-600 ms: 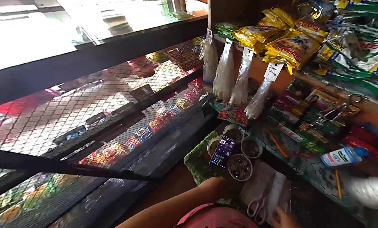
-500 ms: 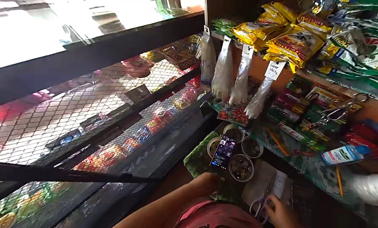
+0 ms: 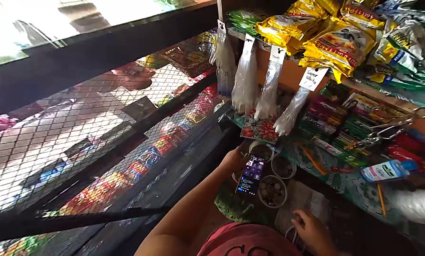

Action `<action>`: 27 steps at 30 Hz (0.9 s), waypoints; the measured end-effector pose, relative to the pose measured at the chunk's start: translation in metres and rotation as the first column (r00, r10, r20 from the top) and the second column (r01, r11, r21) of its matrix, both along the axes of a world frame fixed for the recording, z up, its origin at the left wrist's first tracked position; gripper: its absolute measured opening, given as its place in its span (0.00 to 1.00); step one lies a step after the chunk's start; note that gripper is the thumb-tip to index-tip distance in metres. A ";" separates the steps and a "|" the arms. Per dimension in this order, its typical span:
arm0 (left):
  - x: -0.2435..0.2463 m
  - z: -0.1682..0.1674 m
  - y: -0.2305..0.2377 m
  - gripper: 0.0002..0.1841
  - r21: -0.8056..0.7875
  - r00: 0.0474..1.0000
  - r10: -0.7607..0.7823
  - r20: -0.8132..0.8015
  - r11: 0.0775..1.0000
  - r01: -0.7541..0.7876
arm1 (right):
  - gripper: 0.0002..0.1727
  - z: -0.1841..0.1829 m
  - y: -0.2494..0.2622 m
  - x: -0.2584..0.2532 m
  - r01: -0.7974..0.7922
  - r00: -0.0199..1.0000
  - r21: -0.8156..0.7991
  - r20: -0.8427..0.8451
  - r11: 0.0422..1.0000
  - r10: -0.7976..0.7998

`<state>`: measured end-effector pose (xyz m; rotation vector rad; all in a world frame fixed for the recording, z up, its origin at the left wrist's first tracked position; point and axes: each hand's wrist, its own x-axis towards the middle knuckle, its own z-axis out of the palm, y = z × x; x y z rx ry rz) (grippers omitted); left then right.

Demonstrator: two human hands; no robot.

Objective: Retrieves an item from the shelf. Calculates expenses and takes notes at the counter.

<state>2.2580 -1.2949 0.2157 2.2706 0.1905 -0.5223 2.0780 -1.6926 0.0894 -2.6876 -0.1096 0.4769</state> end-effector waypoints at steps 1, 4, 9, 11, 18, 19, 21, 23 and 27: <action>0.003 0.000 -0.002 0.32 0.027 1.000 -0.001 -0.004 1.000 0.001 | 0.21 -0.003 -0.005 -0.005 0.008 1.000 0.005 -0.012 1.000 -0.008; 0.008 0.002 -0.007 0.33 0.079 1.000 -0.011 -0.009 0.997 0.012 | 0.22 -0.015 -0.019 -0.019 0.033 0.999 0.031 -0.036 0.999 -0.032; 0.009 0.001 -0.010 0.36 0.114 1.000 -0.003 -0.018 0.993 0.005 | 0.23 -0.030 -0.030 -0.030 0.062 0.997 0.061 -0.057 0.996 -0.058; 0.010 0.001 -0.012 0.38 0.135 1.000 -0.006 -0.026 0.991 0.009 | 0.22 -0.030 -0.030 -0.029 0.069 0.996 0.065 -0.057 0.995 -0.065; 0.005 0.014 -0.020 0.39 0.202 0.999 -0.026 -0.022 0.979 0.030 | 0.21 -0.020 -0.017 -0.022 0.083 0.996 0.050 -0.016 0.995 -0.083; -0.001 0.022 -0.022 0.44 0.222 0.999 -0.040 -0.032 0.974 0.046 | 0.21 -0.014 -0.012 -0.020 0.083 0.997 0.050 -0.002 0.995 -0.083; -0.020 0.030 -0.028 0.55 0.247 0.997 -0.076 -0.031 0.966 0.081 | 0.20 0.000 0.001 -0.012 0.072 0.997 0.061 0.021 0.995 -0.074; -0.044 0.028 -0.035 0.65 0.257 0.993 -0.113 -0.036 0.959 0.118 | 0.19 0.012 0.016 0.001 0.052 0.998 0.080 0.036 0.995 -0.055; -0.074 0.006 -0.046 0.72 0.320 0.985 -0.172 -0.010 0.933 0.167 | 0.15 0.029 0.056 0.036 -0.036 0.986 0.111 0.168 0.993 0.017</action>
